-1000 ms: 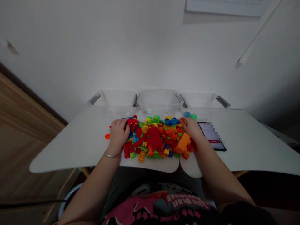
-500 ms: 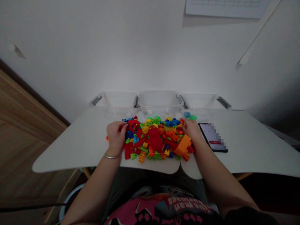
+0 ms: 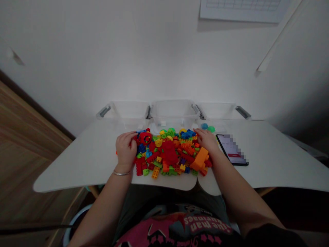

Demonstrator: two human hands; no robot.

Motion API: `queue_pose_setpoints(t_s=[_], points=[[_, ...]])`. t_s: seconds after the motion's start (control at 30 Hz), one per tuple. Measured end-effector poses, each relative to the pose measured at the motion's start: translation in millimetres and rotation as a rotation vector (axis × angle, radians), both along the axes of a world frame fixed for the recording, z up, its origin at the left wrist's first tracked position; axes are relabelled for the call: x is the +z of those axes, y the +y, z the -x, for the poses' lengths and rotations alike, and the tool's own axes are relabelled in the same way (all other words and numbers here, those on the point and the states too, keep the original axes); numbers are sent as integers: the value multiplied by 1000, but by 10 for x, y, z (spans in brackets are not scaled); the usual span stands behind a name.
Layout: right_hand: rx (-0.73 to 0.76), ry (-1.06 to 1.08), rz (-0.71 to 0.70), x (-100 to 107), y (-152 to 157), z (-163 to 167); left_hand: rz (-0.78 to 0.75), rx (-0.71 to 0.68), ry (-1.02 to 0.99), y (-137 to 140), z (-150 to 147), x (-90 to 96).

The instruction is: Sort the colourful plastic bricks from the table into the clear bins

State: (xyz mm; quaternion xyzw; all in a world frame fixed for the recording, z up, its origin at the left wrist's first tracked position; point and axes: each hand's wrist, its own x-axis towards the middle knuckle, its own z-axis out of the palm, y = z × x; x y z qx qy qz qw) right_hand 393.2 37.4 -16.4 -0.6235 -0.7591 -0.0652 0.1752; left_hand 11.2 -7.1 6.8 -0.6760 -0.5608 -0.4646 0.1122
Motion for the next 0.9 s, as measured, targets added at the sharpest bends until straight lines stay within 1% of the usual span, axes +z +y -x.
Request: queue_pose_setpoints(t_s=[0.1, 0.2, 0.27, 0.37, 0.47, 0.6, 0.67, 0.77, 0.83, 0.9], points=[[-4, -21, 19, 9, 9, 7, 30, 59, 31, -13, 0, 17], [-22, 4, 32, 29, 9, 16, 29, 116, 47, -28, -7, 22], [-42, 56, 22, 33, 7, 18, 30, 127, 42, -34, -11, 19], [-74, 167, -8, 16, 9, 9, 49, 108, 6, -32, -12, 9], [-71, 308, -108, -20, 12, -16, 53, 86, -39, -23, -11, -3], [-42, 538, -345, -17, -34, -48, 44, 58, -61, -16, -9, -21], [-44, 615, -462, 43, -85, -58, 49, 53, -63, -17, -7, -29], [-91, 694, -588, 229, -146, -89, 62, 62, -55, -23, -5, -33], [-111, 711, -613, 404, -137, -141, 64, 72, -41, -31, -4, -28], [-121, 672, -611, 590, -72, -221, 58, 100, -32, -43, -5, -22]])
